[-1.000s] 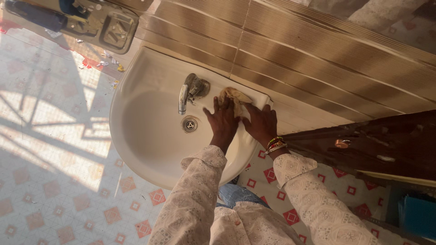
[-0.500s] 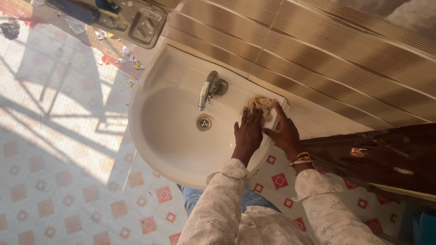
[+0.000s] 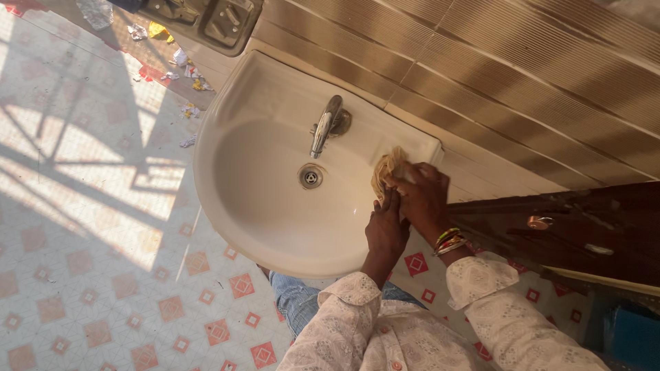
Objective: The person cleans a bathroom sink and the surrounding wall tiles using a small cloth by hand.
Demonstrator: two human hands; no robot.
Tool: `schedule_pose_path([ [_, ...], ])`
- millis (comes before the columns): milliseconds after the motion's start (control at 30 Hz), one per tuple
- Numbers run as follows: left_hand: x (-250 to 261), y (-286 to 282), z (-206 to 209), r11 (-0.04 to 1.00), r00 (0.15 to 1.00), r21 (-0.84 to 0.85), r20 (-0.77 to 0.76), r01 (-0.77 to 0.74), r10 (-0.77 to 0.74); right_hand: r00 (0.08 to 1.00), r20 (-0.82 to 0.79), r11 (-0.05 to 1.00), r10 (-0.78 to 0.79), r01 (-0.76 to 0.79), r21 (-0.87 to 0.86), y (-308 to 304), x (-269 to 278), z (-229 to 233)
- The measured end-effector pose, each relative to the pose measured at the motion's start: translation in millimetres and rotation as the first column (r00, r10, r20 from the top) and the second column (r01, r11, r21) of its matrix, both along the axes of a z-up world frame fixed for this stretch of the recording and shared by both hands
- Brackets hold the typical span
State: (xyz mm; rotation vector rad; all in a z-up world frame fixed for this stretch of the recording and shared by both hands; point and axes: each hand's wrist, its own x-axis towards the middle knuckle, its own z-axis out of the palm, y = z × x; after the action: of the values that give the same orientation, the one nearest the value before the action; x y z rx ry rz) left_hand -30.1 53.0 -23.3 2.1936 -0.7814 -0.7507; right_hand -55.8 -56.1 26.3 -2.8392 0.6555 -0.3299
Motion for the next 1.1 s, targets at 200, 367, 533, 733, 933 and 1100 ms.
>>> schedule_pose_path([
  [200,27,70,-35,0.916,0.948,0.258,-0.002,0.308,-0.318,0.914,-0.337,0.973,0.228,-0.203,0.108,54,6,-14],
  [367,99,149,-19,0.598,0.759,0.533,-0.138,0.598,-0.636,0.796,-0.412,0.885,0.444,-0.317,0.341,116,14,-21],
  [533,151,187,-16,0.462,0.69,0.697,-0.065,0.548,-0.721,0.775,-0.394,0.835,0.493,-0.294,0.466,161,53,-30],
  [733,107,176,-48,0.713,0.786,0.396,-0.038,0.578,-0.617,0.998,0.005,0.821,0.068,-0.058,0.568,140,58,-71],
  [933,74,143,-33,0.738,0.768,0.272,-0.006,0.617,-0.64,0.654,-0.734,0.927,0.182,0.135,0.35,108,47,-71],
  [1100,161,178,-29,0.517,0.679,0.61,-0.049,0.601,-0.732,0.785,-0.585,0.779,0.204,0.232,0.583,131,79,-106],
])
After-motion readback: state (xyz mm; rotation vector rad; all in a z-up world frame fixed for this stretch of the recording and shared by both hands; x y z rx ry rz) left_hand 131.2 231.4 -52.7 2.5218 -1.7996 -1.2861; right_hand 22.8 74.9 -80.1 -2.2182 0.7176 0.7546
